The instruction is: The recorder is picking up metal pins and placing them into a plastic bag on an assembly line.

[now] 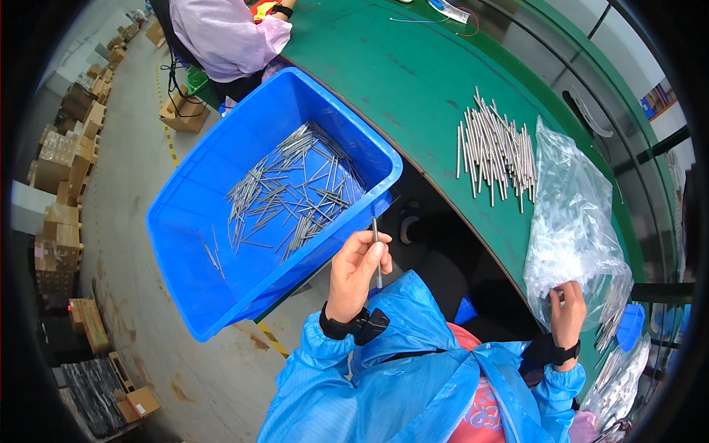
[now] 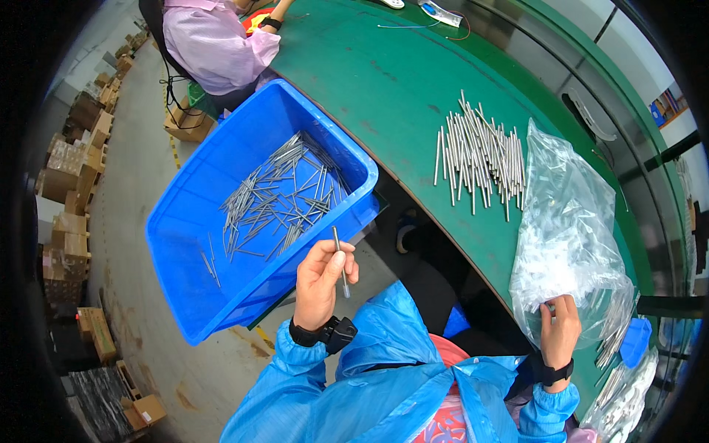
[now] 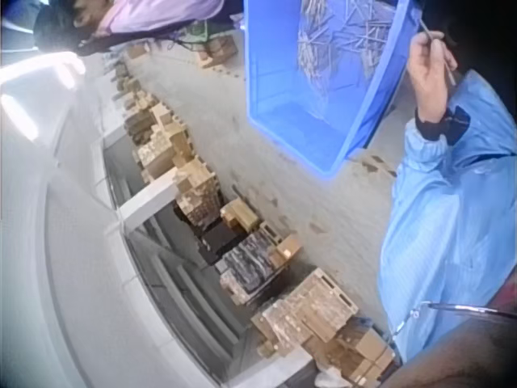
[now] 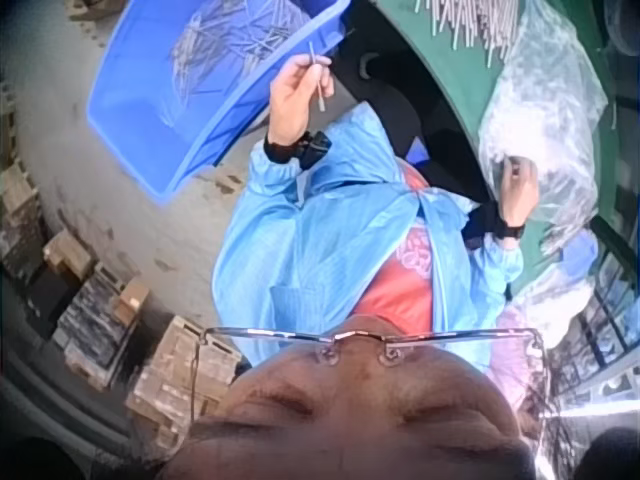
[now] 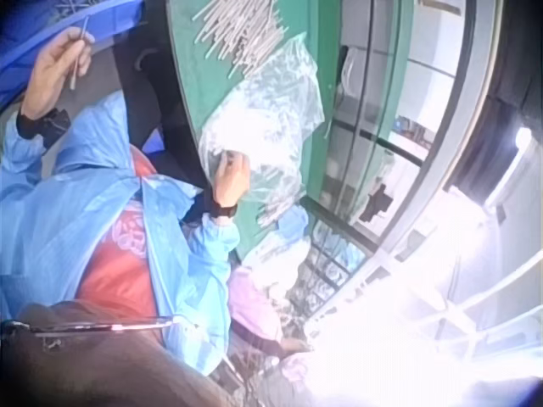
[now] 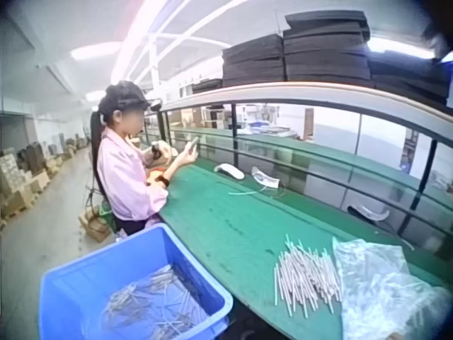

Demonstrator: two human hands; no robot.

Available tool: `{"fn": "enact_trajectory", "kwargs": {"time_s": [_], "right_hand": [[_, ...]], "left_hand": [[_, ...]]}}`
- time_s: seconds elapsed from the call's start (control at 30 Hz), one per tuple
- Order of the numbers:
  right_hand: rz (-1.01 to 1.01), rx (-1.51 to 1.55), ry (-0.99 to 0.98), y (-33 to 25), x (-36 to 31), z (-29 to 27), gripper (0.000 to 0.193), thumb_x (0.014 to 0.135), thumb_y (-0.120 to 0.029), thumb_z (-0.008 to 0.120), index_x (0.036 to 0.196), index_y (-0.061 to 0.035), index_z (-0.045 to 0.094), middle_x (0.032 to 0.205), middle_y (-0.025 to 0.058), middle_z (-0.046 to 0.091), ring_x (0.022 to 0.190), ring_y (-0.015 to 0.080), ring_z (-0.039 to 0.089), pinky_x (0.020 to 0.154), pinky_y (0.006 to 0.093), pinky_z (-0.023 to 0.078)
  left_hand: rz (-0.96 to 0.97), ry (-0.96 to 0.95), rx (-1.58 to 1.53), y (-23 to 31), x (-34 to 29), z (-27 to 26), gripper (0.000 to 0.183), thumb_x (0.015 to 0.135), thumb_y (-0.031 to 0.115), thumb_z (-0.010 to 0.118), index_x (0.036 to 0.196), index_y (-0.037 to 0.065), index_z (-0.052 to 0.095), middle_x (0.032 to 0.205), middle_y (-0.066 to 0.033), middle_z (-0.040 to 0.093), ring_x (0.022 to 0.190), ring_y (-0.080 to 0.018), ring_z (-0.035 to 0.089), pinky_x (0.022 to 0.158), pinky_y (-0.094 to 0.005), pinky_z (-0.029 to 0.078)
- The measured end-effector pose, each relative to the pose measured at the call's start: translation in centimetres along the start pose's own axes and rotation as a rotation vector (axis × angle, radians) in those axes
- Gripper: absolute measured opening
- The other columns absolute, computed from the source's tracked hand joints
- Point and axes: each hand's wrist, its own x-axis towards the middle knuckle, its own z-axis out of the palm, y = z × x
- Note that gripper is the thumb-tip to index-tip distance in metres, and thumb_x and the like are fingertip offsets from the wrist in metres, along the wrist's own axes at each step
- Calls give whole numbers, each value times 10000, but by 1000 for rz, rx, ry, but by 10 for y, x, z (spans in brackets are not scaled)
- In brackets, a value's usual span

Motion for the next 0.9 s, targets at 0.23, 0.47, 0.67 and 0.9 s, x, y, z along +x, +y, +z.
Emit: {"fn": "enact_trajectory", "kwargs": {"time_s": [0.23, 0.47, 0.67, 0.9], "right_hand": [[-38, -25, 33, 6, -2, 5, 137, 808, 19, 639, 940, 19, 605, 888, 186, 592, 831, 395, 591, 708, 427, 467], [-65, 64, 144, 36, -24, 18, 72, 823, 15, 630, 861, 21, 570, 817, 160, 559, 685, 324, 569, 612, 404, 435], [-6, -82, 143, 29, -19, -11, 228, 925, -291, 634, 966, -76, 694, 855, 160, 690, 762, 356, 657, 684, 436, 516], [-39, 360, 277, 7, -28, -27, 51, 833, 36, 607, 863, 22, 569, 798, 140, 599, 655, 267, 578, 563, 362, 429]], "left_hand": [[-121, -137, 65, -2, -5, 31, 179, 1023, 146, 523, 1120, 17, 600, 763, -9, 561, 692, -87, 556, 646, -248, 457], [-174, -451, -15, -35, -11, 84, 218, 1044, 219, 494, 1151, 47, 575, 718, 22, 534, 655, -33, 514, 603, -207, 430], [-260, -613, -38, -52, -9, 134, 242, 1050, 243, 473, 1123, 27, 553, 746, 20, 516, 589, -29, 471, 498, -190, 351], [-119, -775, 179, -58, -3, 217, 292, 893, 130, 699, 1127, -9, 592, 896, -5, 600, 820, -87, 517, 738, -256, 435]]}}
